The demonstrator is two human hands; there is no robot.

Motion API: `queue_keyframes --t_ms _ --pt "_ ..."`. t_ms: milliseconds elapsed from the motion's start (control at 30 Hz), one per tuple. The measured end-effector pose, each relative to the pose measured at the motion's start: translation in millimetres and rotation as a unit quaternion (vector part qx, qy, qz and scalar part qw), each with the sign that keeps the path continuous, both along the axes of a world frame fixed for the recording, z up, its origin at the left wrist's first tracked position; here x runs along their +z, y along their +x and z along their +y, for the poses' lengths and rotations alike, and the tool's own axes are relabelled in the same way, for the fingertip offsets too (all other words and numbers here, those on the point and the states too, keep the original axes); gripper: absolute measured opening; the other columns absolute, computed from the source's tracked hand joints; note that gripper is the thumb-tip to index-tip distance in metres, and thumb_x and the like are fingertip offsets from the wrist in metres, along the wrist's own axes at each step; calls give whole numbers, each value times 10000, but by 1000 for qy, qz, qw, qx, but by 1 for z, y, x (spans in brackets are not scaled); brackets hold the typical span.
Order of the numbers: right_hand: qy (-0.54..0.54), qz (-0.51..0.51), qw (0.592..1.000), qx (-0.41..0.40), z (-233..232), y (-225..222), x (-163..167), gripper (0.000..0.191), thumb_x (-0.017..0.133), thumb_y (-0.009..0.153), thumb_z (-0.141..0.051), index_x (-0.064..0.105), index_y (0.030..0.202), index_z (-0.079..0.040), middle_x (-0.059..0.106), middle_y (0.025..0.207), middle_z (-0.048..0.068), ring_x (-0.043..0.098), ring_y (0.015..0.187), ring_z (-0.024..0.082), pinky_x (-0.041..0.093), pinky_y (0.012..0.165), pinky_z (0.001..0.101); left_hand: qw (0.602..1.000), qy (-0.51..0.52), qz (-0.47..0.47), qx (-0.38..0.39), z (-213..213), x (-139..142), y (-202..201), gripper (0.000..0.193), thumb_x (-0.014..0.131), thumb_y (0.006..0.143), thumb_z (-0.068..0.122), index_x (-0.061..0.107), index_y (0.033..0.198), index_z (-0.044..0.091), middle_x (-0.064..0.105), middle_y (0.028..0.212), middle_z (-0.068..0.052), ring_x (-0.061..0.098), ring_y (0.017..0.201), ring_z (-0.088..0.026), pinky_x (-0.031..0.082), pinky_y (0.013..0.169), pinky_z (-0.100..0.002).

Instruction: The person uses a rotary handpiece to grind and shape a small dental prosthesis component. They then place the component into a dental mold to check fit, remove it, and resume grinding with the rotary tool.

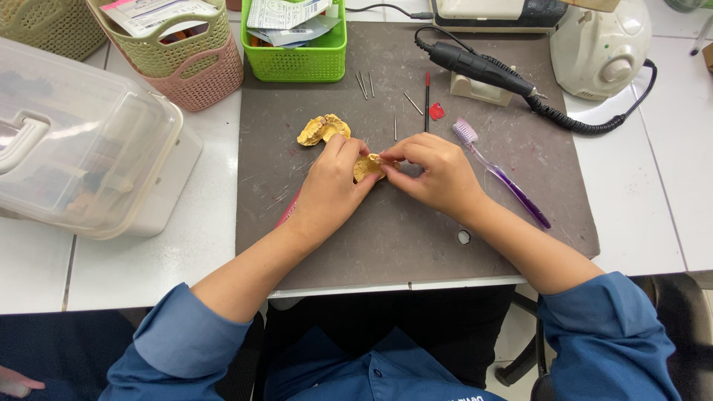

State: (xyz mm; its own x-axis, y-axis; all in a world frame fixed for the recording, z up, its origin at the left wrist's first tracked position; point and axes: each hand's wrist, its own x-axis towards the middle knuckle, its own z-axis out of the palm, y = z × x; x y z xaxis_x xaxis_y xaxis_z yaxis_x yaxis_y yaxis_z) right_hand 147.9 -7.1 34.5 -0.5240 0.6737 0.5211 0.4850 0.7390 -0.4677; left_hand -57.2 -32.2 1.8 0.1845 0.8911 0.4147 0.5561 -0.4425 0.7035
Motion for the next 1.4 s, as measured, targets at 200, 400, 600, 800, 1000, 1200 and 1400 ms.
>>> queue_keyframes --t_ms 200,400,600,800,1000,1200,1400 --pt "10 -6 1000 -13 0 1 1 147 817 870 -68 775 1011 -65 740 977 81 717 877 229 583 754 345 1000 5 -1 -6 0 1 -1 365 814 827 116 605 1107 8 598 1078 -152 660 944 -349 535 808 -433" --pt "11 -17 1000 -15 1 0 3 156 824 867 -82 778 1015 -71 732 970 76 708 884 233 577 761 354 1000 14 3 -6 0 1 -1 378 821 821 123 609 1111 8 595 1085 -151 662 951 -345 537 817 -426" --pt "-51 -9 999 -18 2 1 1 144 800 895 -88 782 1037 -73 738 965 63 720 824 184 574 676 324 1000 9 3 -6 0 1 -2 372 828 821 121 621 1107 3 596 1082 -148 660 943 -340 535 812 -426" --pt "-56 17 998 24 7 2 -4 161 778 920 -82 766 1079 -53 737 1019 73 751 871 151 619 761 279 1000 -3 -1 -9 0 4 -3 376 827 824 119 626 1119 3 601 1080 -136 675 916 -313 544 786 -407" --pt "-109 -7 994 -2 11 6 -1 225 828 865 -95 769 1072 -31 759 987 96 743 807 166 594 694 281 1000 8 -5 -7 1 2 -3 360 816 831 104 639 1124 -7 598 1066 -141 663 921 -314 538 780 -406" --pt "-107 72 986 -106 24 42 27 188 746 980 -94 743 1153 -20 767 1026 79 744 919 121 602 767 236 995 90 10 -28 5 -3 -3 281 671 907 -46 662 1184 -6 625 1106 -140 621 1049 -323 504 940 -413" --pt "-123 -27 973 -193 38 64 30 186 712 980 -142 764 1124 -36 775 985 113 750 828 195 579 759 315 992 95 -1 -84 6 -7 -3 348 612 925 -87 638 1266 -21 669 1123 -160 614 1094 -340 492 980 -425"
